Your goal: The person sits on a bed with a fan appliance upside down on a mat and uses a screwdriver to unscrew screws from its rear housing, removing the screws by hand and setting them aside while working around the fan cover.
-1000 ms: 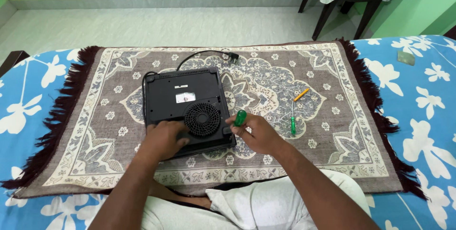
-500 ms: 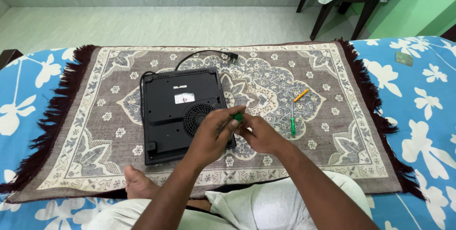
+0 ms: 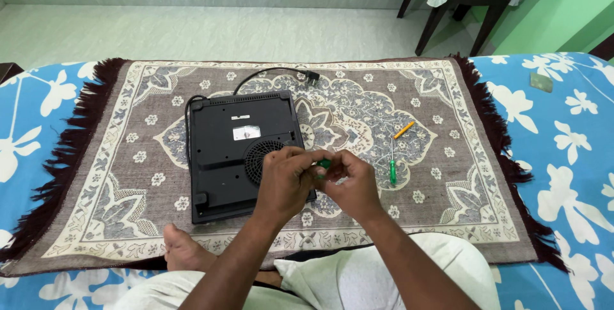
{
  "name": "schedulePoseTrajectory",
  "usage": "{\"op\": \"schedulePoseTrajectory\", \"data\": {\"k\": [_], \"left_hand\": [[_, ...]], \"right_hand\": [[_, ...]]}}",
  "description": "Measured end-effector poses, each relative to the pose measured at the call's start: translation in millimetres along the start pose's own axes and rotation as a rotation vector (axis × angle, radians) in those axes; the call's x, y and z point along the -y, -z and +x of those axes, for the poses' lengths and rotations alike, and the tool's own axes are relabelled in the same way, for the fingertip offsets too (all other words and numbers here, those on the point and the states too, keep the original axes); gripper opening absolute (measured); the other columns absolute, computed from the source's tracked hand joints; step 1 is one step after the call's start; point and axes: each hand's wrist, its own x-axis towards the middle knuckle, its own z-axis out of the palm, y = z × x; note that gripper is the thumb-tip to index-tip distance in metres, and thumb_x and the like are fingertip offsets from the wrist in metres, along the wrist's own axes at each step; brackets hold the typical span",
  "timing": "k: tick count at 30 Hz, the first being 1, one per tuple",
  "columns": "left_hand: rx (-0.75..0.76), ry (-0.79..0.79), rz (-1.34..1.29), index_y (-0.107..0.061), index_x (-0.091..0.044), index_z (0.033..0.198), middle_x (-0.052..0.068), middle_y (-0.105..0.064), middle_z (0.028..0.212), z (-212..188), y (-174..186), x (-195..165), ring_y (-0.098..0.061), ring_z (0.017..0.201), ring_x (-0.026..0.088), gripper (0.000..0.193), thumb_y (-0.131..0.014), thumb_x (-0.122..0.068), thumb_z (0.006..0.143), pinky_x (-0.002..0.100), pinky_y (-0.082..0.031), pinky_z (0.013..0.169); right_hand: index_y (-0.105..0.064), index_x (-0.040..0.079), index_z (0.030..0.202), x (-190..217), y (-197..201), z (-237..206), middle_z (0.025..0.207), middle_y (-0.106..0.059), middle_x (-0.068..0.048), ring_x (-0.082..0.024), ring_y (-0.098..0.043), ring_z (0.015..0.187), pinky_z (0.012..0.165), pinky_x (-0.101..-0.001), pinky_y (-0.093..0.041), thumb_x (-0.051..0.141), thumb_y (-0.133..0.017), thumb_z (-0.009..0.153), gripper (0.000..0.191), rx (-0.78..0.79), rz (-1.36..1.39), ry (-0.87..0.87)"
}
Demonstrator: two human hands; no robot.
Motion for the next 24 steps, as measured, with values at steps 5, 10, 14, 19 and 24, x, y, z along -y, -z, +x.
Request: {"op": "schedulePoseTrajectory", "data": {"k": [5,10,14,19,24], "left_hand": [[-0.057,-0.018,0.031,-0.079,-0.019,0.106,-0.003,-0.075,0.086,-3.1,4.2,2.4,-0.067,0.088,0.018,0.025,-0.081,-0.025,0.082,0.042,-0.039,0.089],[-0.065,0.086,0.012,-0.071,-0.013,0.101,0.0,-0.071,0.095,-2.0,2.5,1.2,-0.065,0.094,0.021,0.037,-0.089,-0.034,0.077,0.042,-0.043,0.091],[-0.047,0.065,-0.132,-0.069,-0.01,0.118,0.006,-0.068,0.111,-5.1,5.5,1.3,-0.061,0.109,0.025,0.036,-0.077,-0.026,0.087,0.043,-0.044,0.101],[-0.017,-0.044,-0.229,-0.075,-0.012,0.12,0.008,-0.067,0.126,-5.4,8.2,4.4,-0.056,0.127,0.03,0.026,-0.063,-0.016,0.097,0.046,-0.039,0.109],[0.019,0.054,-0.179,-0.078,-0.014,0.113,0.004,-0.07,0.121,-2.6,3.9,7.4,-0.057,0.126,0.027,0.023,-0.073,-0.02,0.091,0.046,-0.04,0.109]], "right_hand": [[-0.074,0.004,0.098,0.2,-0.8,2.6,0.085,-0.079,-0.005,-0.01,-0.076,0.078,0.07,-0.0268,-0.061,0.013,-0.083,0.086,0.017,0.039,-0.11,0.019],[-0.072,0.002,0.114,3.0,-0.2,2.8,0.094,-0.077,-0.01,-0.017,-0.075,0.084,0.072,-0.0303,-0.059,-0.001,-0.067,0.091,0.024,0.147,-0.104,0.09],[-0.067,0.0,0.123,-0.9,2.7,4.7,0.101,-0.073,-0.012,-0.019,-0.073,0.091,0.078,-0.0309,-0.058,-0.008,-0.059,0.089,0.036,0.24,-0.03,0.135],[-0.067,-0.001,0.122,-8.1,6.7,6.5,0.105,-0.075,-0.01,-0.018,-0.072,0.098,0.085,-0.0306,-0.057,-0.006,-0.059,0.095,0.028,0.296,0.1,0.164],[-0.066,0.001,0.119,-13.3,5.5,4.4,0.098,-0.075,-0.005,-0.012,-0.071,0.092,0.083,-0.0289,-0.057,0.01,-0.08,0.086,0.037,0.179,0.065,0.178]]}}
